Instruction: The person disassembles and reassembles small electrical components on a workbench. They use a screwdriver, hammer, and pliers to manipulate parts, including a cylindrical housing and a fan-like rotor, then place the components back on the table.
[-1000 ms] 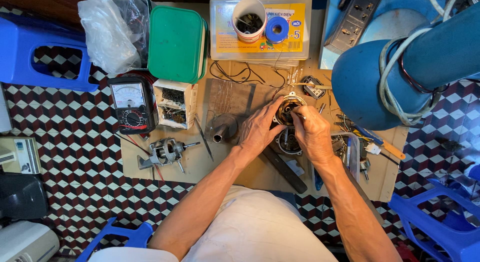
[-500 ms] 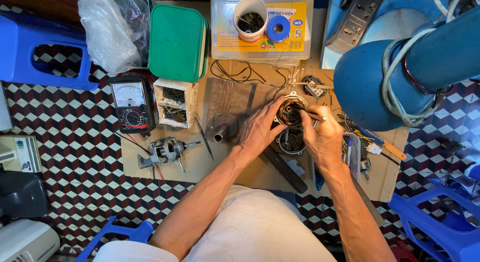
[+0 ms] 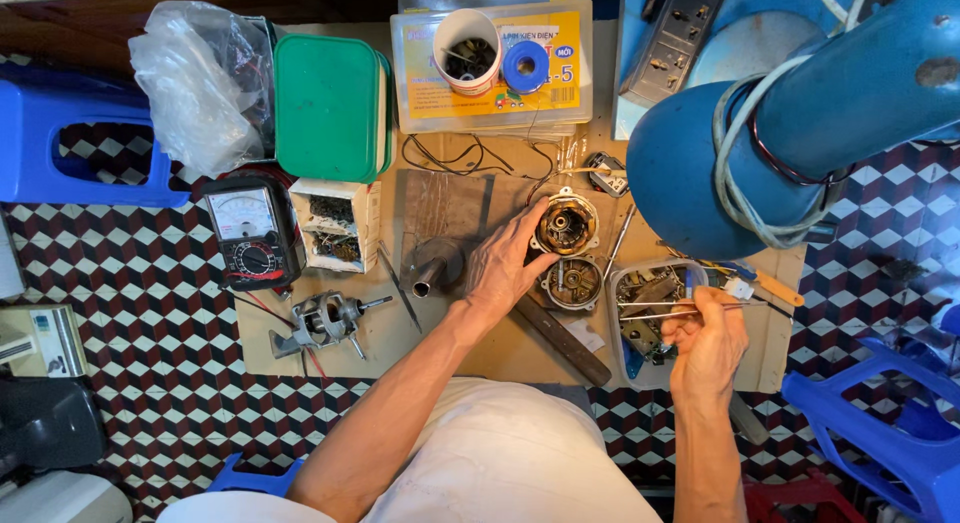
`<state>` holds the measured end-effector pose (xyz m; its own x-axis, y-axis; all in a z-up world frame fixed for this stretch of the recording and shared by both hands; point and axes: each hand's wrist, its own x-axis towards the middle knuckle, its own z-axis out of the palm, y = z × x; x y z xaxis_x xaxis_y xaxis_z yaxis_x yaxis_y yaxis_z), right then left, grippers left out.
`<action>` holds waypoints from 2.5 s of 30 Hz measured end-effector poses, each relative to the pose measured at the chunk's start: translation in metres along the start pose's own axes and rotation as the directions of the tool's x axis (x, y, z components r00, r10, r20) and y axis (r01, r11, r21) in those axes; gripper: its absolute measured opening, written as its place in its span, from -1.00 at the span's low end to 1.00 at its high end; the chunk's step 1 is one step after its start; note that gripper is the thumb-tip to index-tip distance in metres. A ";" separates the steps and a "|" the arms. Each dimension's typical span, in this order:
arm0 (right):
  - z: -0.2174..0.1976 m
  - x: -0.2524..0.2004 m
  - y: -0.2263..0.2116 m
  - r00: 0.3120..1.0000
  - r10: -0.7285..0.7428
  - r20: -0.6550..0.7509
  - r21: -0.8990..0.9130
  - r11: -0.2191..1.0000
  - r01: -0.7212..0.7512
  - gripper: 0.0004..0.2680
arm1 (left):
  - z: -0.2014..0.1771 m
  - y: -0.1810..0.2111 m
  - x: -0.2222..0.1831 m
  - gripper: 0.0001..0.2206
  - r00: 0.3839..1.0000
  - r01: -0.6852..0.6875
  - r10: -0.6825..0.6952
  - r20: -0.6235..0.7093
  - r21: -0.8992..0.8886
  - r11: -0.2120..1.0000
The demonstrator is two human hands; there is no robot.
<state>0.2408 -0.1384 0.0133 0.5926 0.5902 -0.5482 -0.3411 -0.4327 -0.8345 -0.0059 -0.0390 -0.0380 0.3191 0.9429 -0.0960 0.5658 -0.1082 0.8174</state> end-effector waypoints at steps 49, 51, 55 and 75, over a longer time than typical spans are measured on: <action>-0.043 -0.162 0.091 0.999 0.047 -0.016 -0.789 0.613 -0.041 -0.72 | 0.086 -0.110 -0.010 -0.90 0.584 -0.777 0.438 0.684 0.316 0.544; -0.052 -0.162 0.084 0.998 0.017 -0.066 -0.764 0.643 -0.061 -0.73 | 0.084 -0.108 -0.008 -0.91 0.526 -0.824 0.448 0.723 0.304 0.478; -0.065 -0.143 0.069 0.986 -0.124 -0.108 -0.741 0.671 0.004 -0.76 | 0.065 -0.105 -0.004 -0.93 0.503 -0.843 0.506 0.701 0.268 0.466; -0.092 0.017 0.068 0.931 -0.202 0.303 -0.952 -0.025 0.304 -0.70 | -0.046 0.060 -0.025 -0.85 0.995 0.092 -0.097 -0.023 -0.178 0.980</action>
<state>0.2946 -0.2201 -0.0481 0.3998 0.8435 -0.3588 0.8837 -0.4586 -0.0933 -0.0148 -0.0550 0.0395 0.2447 0.9560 -0.1618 0.4486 0.0363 0.8930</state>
